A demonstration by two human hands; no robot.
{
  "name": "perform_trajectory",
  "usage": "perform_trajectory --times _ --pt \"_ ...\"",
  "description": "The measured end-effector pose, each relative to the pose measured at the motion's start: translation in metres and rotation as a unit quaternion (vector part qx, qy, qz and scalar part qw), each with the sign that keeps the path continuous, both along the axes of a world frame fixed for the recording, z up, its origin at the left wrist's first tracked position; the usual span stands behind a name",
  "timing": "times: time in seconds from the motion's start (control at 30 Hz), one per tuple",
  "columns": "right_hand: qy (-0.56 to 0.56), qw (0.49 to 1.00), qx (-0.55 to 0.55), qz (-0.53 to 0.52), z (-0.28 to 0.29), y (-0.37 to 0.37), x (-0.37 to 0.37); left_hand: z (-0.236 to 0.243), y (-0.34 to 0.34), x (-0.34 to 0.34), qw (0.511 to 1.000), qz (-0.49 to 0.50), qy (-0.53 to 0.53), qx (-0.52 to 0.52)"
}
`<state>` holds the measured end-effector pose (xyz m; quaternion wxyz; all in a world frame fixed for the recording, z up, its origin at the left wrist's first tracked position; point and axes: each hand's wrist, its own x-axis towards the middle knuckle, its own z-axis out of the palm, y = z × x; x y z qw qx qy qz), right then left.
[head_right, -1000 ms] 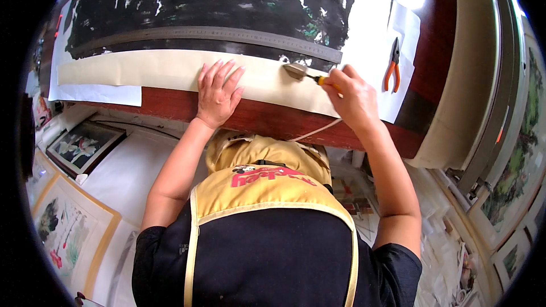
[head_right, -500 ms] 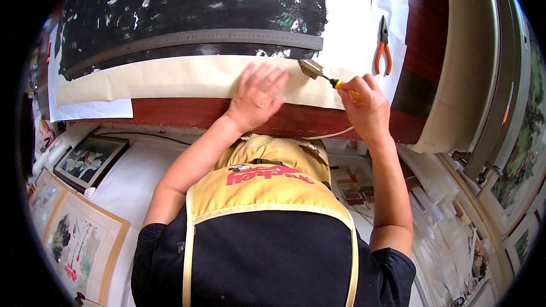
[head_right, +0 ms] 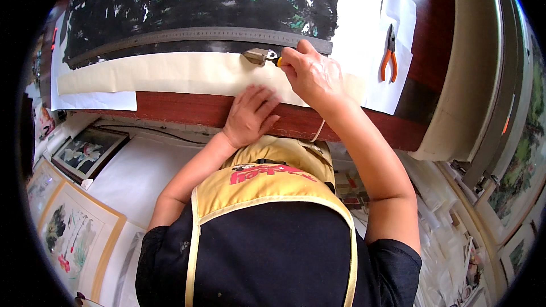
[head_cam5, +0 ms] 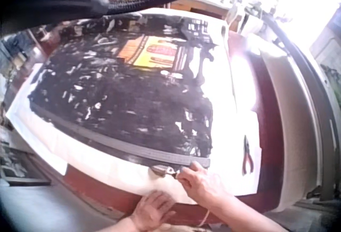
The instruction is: The person aligns a large dark artwork on a table and applies a strip of beige mounting paper to its edge. They use a small spatula tool to smooth the paper and a ruler to ensure straight alignment. The person then rolls the artwork and the attached paper into a scroll.
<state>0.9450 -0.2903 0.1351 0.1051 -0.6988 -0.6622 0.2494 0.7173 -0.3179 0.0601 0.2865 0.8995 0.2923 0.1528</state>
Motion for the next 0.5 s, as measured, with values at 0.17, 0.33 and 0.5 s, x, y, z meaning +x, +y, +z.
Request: perform_trajectory --times 0.17,0.33,0.5 --pt "-0.013 1.000 -0.001 -0.029 -0.001 -0.026 0.031 -0.005 0.013 -0.002 0.992 0.097 0.062 0.045" --pt "-0.054 0.996 0.011 -0.069 0.007 -0.064 0.075 -0.008 -0.002 0.023 0.990 -0.135 0.017 -0.046" --pt "-0.036 0.992 0.041 -0.118 0.012 -0.093 0.086 -0.012 -0.013 0.025 0.956 -0.226 -0.112 -0.151"
